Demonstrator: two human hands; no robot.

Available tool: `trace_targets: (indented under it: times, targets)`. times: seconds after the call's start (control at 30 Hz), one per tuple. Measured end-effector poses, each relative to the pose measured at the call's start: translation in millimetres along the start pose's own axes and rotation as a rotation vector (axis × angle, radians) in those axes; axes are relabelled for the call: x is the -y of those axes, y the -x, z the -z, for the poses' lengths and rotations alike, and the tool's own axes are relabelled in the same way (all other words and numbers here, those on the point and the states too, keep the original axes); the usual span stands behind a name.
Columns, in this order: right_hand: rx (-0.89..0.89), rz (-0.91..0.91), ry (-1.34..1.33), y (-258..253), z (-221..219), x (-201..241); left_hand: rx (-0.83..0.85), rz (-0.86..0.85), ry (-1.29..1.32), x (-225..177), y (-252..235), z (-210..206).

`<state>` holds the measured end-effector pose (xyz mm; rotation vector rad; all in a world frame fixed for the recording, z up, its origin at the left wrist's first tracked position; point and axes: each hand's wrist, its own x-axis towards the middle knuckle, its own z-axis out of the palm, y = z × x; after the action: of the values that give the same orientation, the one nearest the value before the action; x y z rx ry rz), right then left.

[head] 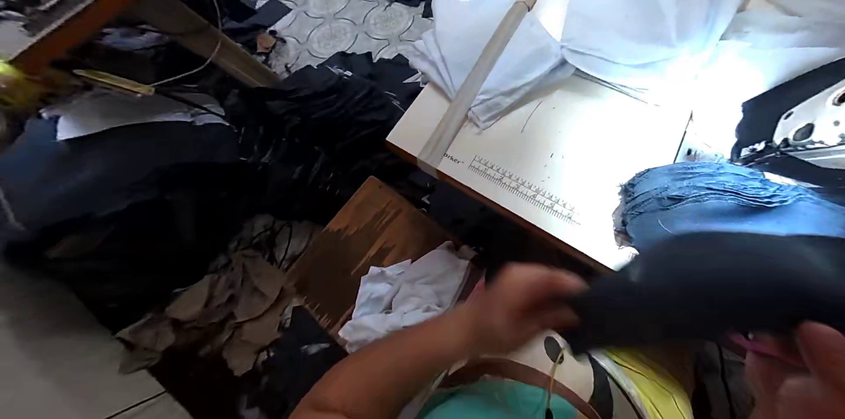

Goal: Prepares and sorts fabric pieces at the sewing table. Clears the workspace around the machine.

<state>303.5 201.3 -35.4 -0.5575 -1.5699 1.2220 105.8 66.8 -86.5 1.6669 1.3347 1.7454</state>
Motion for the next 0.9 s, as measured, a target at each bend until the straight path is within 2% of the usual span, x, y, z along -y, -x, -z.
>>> trace_targets:
  times: [0.07,0.1,0.17,0.23,0.3,0.43,0.53,0.67,0.83,0.9]
  targets:
    - [0.1,0.018,-0.054,-12,-2,-14,-0.347,0.03,-0.307,3,-16,61]
    - [0.133,0.026,-0.061,-14,-1,-19,-0.466,0.008,-0.507,7,-23,94]
    - [0.151,0.027,-0.045,-10,1,-23,-0.589,0.028,-0.855,17,-30,149]
    - [0.155,0.034,0.004,-6,2,-26,-0.534,0.273,-1.044,28,-28,172]
    - [0.162,0.041,0.067,-1,4,-27,-0.369,0.543,-1.081,45,-29,169]
    - [0.153,0.021,0.155,8,9,-28,-0.304,0.552,-1.133,80,-34,141]
    - [0.146,0.007,0.163,11,13,-28,-0.259,0.636,-1.097,78,-51,131]
    - [0.145,0.01,0.141,13,11,-33,-0.234,0.662,-1.047,74,-74,124]
    - [0.161,0.039,0.156,16,4,-41,-0.183,0.87,-0.733,72,-88,135]
    - [0.174,0.058,0.172,17,3,-45,-0.111,0.925,-0.705,75,-94,138]
